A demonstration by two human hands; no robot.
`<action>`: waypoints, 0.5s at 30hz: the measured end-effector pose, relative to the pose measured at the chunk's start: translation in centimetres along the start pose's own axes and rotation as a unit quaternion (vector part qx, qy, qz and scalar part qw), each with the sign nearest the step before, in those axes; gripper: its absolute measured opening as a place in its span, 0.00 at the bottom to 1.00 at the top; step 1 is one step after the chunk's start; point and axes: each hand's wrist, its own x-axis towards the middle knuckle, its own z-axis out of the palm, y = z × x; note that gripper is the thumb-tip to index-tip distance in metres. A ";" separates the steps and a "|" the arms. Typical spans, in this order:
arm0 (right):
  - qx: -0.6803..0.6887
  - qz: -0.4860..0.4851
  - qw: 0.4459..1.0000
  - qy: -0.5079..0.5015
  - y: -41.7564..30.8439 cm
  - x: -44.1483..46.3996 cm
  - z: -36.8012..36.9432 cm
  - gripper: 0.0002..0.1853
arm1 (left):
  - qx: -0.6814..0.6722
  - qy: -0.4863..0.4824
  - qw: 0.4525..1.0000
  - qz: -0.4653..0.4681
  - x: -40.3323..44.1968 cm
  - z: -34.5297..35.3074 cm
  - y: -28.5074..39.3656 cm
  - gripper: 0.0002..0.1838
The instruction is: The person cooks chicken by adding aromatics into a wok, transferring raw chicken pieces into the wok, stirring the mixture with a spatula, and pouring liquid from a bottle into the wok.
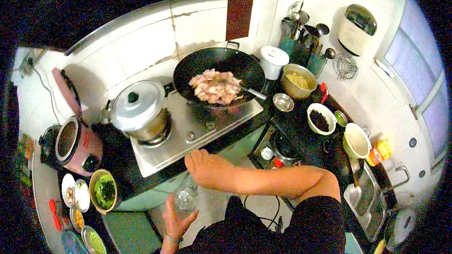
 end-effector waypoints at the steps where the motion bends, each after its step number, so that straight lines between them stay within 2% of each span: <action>1: -0.033 0.013 0.999 0.002 2.1 -0.2 -0.2 0.10 | 0.001 -0.009 1.000 0.001 2.0 1.4 1.0 0.44; 4: 0.004 0.031 0.999 -0.009 9.1 -0.4 -1.0 0.09 | 0.010 -0.037 0.999 -0.009 7.0 4.7 4.1 0.44; 6: 0.049 0.021 0.998 0.018 13.6 -0.5 -2.3 0.10 | 0.011 -0.041 0.999 -0.014 10.4 6.7 5.3 0.44; 8: 0.177 0.057 0.977 0.107 17.0 -0.6 -2.2 0.12 | 0.026 -0.019 0.998 0.046 12.9 8.4 5.6 0.44; 10: 0.184 0.064 0.973 0.125 20.3 -0.7 -2.0 0.15 | 0.046 -0.028 0.998 0.044 15.3 8.7 6.7 0.44; 11: 0.338 0.160 0.920 0.118 22.0 -1.0 -1.9 0.14 | 0.042 -0.020 0.998 0.033 16.3 8.9 6.8 0.45; 12: 0.478 0.251 0.835 0.106 23.3 -1.5 -1.8 0.14 | 0.036 -0.012 0.999 0.024 17.4 9.0 6.9 0.45; 13: 0.482 0.251 0.833 0.107 24.3 -2.3 -1.5 0.14 | 0.059 0.013 0.997 0.037 18.8 8.7 7.7 0.45; 15: 0.605 0.290 0.721 0.171 26.0 -4.4 -0.5 0.16 | 0.073 0.026 0.997 0.016 21.2 8.1 7.6 0.44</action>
